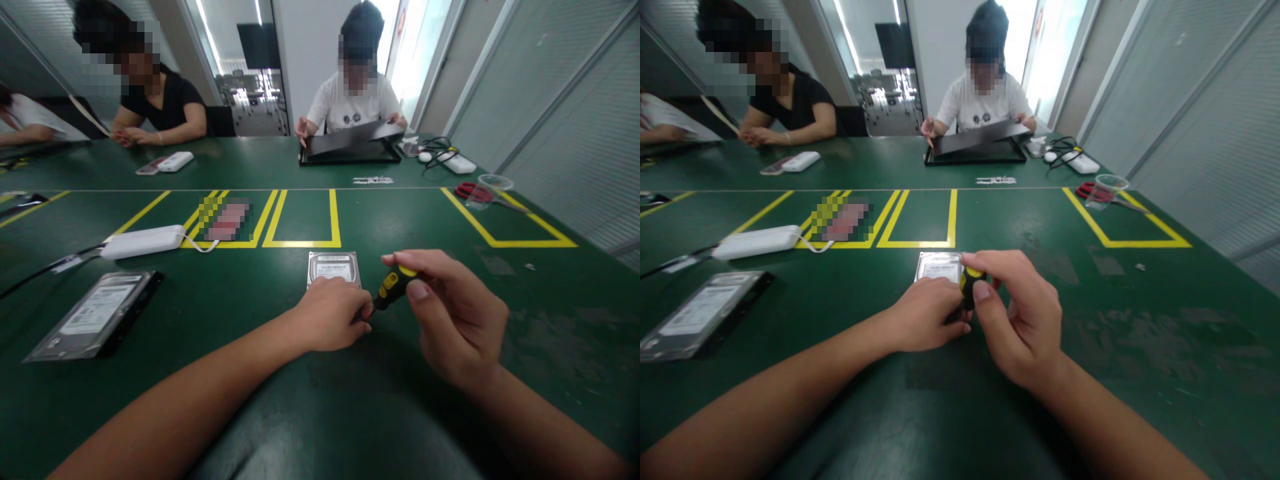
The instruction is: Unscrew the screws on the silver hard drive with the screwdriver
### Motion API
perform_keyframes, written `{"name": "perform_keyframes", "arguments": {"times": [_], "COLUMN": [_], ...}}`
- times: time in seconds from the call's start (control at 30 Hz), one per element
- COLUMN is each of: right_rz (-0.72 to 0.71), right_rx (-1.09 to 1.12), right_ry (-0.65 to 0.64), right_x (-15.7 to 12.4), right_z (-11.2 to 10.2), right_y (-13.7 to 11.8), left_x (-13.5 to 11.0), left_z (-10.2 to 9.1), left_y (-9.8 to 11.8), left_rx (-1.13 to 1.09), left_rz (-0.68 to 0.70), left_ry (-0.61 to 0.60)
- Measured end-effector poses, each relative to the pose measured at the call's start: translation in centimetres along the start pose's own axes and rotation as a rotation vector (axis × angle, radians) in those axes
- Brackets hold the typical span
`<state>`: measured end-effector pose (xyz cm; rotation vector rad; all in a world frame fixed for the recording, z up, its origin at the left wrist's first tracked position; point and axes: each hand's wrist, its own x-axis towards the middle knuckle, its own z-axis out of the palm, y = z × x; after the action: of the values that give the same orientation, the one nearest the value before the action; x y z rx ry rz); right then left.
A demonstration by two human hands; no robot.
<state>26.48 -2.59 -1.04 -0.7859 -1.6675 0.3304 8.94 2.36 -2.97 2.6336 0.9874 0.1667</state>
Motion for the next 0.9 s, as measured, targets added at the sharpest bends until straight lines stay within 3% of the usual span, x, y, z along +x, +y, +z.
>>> {"name": "perform_keyframes", "arguments": {"times": [0.9], "right_rz": [0.034], "right_rx": [-0.006], "right_ry": [0.046], "right_x": [-0.38], "right_z": [0.43], "right_y": [0.62], "left_x": [-0.05], "left_z": [0.28], "left_y": [-0.13], "left_rx": [0.018], "left_rz": [0.004], "left_ry": [0.016]}}
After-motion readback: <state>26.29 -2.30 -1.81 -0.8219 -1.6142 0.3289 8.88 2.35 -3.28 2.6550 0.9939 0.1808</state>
